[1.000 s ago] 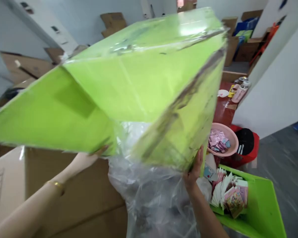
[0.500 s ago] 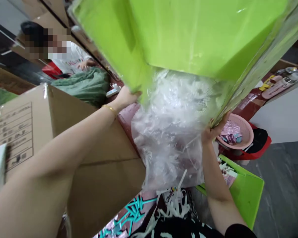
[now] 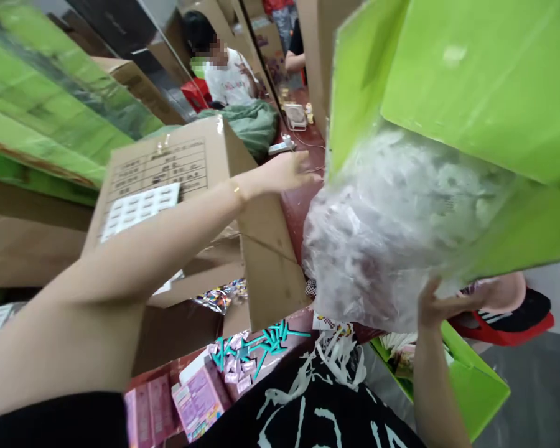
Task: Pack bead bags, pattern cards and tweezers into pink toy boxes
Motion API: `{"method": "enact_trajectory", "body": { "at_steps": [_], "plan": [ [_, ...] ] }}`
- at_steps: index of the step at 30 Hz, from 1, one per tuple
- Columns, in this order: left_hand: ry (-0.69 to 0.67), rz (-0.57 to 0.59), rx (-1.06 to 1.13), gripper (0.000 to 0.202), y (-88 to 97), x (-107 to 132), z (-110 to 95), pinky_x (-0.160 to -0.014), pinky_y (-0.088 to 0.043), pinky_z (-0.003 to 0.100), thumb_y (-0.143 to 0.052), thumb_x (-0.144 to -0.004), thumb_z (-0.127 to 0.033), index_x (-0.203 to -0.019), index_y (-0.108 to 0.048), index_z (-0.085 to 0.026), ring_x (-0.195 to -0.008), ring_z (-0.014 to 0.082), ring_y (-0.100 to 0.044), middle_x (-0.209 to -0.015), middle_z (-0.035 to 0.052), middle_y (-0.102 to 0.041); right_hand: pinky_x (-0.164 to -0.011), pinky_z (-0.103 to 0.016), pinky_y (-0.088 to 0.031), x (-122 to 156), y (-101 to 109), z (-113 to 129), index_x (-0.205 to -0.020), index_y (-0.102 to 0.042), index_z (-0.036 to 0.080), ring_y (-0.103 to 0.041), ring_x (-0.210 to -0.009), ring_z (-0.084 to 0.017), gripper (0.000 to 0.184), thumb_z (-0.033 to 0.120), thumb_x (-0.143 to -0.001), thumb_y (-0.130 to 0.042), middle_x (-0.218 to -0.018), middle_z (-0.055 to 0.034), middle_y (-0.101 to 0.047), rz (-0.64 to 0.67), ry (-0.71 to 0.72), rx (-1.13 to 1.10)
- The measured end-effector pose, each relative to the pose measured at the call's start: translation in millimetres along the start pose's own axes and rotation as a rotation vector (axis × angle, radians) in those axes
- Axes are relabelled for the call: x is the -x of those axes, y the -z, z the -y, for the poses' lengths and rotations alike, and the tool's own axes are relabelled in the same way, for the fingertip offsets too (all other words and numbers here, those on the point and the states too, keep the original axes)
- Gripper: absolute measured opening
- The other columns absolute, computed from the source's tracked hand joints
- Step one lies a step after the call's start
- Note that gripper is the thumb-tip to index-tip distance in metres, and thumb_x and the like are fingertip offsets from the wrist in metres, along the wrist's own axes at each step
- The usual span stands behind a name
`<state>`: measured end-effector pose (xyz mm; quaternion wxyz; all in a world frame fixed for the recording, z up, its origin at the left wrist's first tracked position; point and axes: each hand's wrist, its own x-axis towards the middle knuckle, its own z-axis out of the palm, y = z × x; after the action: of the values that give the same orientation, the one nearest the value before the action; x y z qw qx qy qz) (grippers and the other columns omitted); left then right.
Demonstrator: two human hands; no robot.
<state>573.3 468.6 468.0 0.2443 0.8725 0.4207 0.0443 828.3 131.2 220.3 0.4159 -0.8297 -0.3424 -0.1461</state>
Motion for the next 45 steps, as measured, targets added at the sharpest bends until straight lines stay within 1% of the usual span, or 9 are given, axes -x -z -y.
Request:
{"method": "enact_trajectory", "body": {
  "at_steps": [4,8,13,17,27,30,36,42,45],
  "plan": [
    [-0.092,0.054,0.169,0.059,24.2,181,-36,-0.112,-0.044,0.044,-0.065,-0.088,-0.043,-0.144,-0.05,-0.035,-0.127,0.0273,-0.058,-0.143,0.0024,-0.059,-0.115,-0.064,-0.026,116,0,22,-0.157,-0.021,0.023,-0.019,-0.145,-0.041,0.096,0.049,-0.079,-0.072,-0.158,-0.0169,-0.023,0.743,0.523,-0.008],
    [-0.082,0.415,0.534,0.051,-57.8,284,-51,-0.112,-0.046,0.041,-0.061,-0.092,-0.043,-0.142,-0.05,-0.043,-0.131,0.0236,-0.057,-0.144,-0.0023,-0.057,-0.11,-0.057,-0.034,150,-25,10,-0.135,-0.057,0.024,-0.037,-0.139,-0.036,0.059,0.015,-0.076,-0.059,-0.145,-0.015,-0.048,0.928,0.531,0.166],
    [0.222,0.363,0.726,0.067,-235.9,227,-61,-0.119,-0.034,0.045,-0.061,-0.088,-0.046,-0.147,-0.046,-0.017,-0.142,0.0295,-0.044,-0.152,0.0157,-0.047,-0.078,-0.038,-0.052,23,-40,13,-0.111,-0.066,0.011,-0.067,-0.088,-0.03,0.037,0.01,-0.085,-0.04,-0.101,-0.018,-0.069,0.785,0.423,0.225],
    [0.317,0.027,0.56,0.129,-286.9,124,-94,-0.124,-0.011,0.054,-0.083,-0.066,-0.046,-0.158,-0.001,-0.005,-0.151,0.0358,0.013,-0.163,0.0266,0.013,-0.072,-0.034,-0.049,-93,-18,58,-0.106,-0.065,0.017,-0.064,-0.078,-0.027,0.028,0.028,-0.093,-0.043,-0.09,-0.0108,-0.068,0.411,0.441,-0.094],
    [0.07,-0.258,0.244,0.036,-137.7,-72,-126,-0.099,-0.047,0.039,-0.037,-0.096,-0.018,-0.12,-0.063,-0.022,-0.116,0.0278,-0.063,-0.118,0.0125,-0.07,-0.074,-0.037,-0.051,-126,-10,89,-0.124,-0.052,0.015,-0.062,-0.085,-0.028,0.055,0.056,-0.088,-0.06,-0.104,-0.0113,-0.064,0.351,0.134,-0.244],
    [-0.009,-0.248,0.203,0.033,-107.4,-93,-132,-0.099,-0.044,0.038,-0.039,-0.095,-0.016,-0.115,-0.066,-0.019,-0.118,0.0282,-0.06,-0.118,0.0121,-0.069,-0.089,-0.047,-0.048,-119,-15,92,-0.147,-0.034,0.013,-0.056,-0.11,-0.038,0.09,0.051,-0.077,-0.077,-0.128,-0.02,-0.055,0.473,0.229,0.003],
    [0.036,-0.274,0.292,0.023,-66.2,-133,-130,-0.098,-0.043,0.044,-0.054,-0.088,-0.015,-0.105,-0.069,-0.016,-0.118,0.034,-0.059,-0.113,0.0116,-0.068,-0.088,-0.042,-0.05,-144,-12,91,-0.112,-0.061,0.014,-0.062,-0.095,-0.03,0.027,0.029,-0.096,-0.047,-0.099,-0.0137,-0.065,0.506,0.148,-0.091],
    [0.069,-0.421,0.387,0.023,-14.0,-144,-152,-0.087,-0.049,0.038,-0.047,-0.099,-0.028,-0.103,-0.062,-0.012,-0.105,0.0228,-0.064,-0.101,0.0081,-0.069,-0.108,-0.053,-0.038,-137,-34,138,-0.155,-0.011,0.012,-0.034,-0.136,-0.039,0.114,0.062,-0.079,-0.079,-0.152,-0.0246,-0.027,0.394,0.289,-0.175],
    [0.012,-0.475,0.322,0.035,10.3,-125,-164,-0.084,-0.05,0.038,-0.049,-0.098,-0.049,-0.098,-0.061,-0.016,-0.109,0.0254,-0.063,-0.102,0.0045,-0.07,-0.106,-0.058,-0.035,-146,-49,144,-0.151,-0.027,0.005,-0.037,-0.132,-0.043,0.082,0.042,-0.093,-0.071,-0.142,-0.0283,-0.039,0.459,0.166,0.046]
  ]
}}
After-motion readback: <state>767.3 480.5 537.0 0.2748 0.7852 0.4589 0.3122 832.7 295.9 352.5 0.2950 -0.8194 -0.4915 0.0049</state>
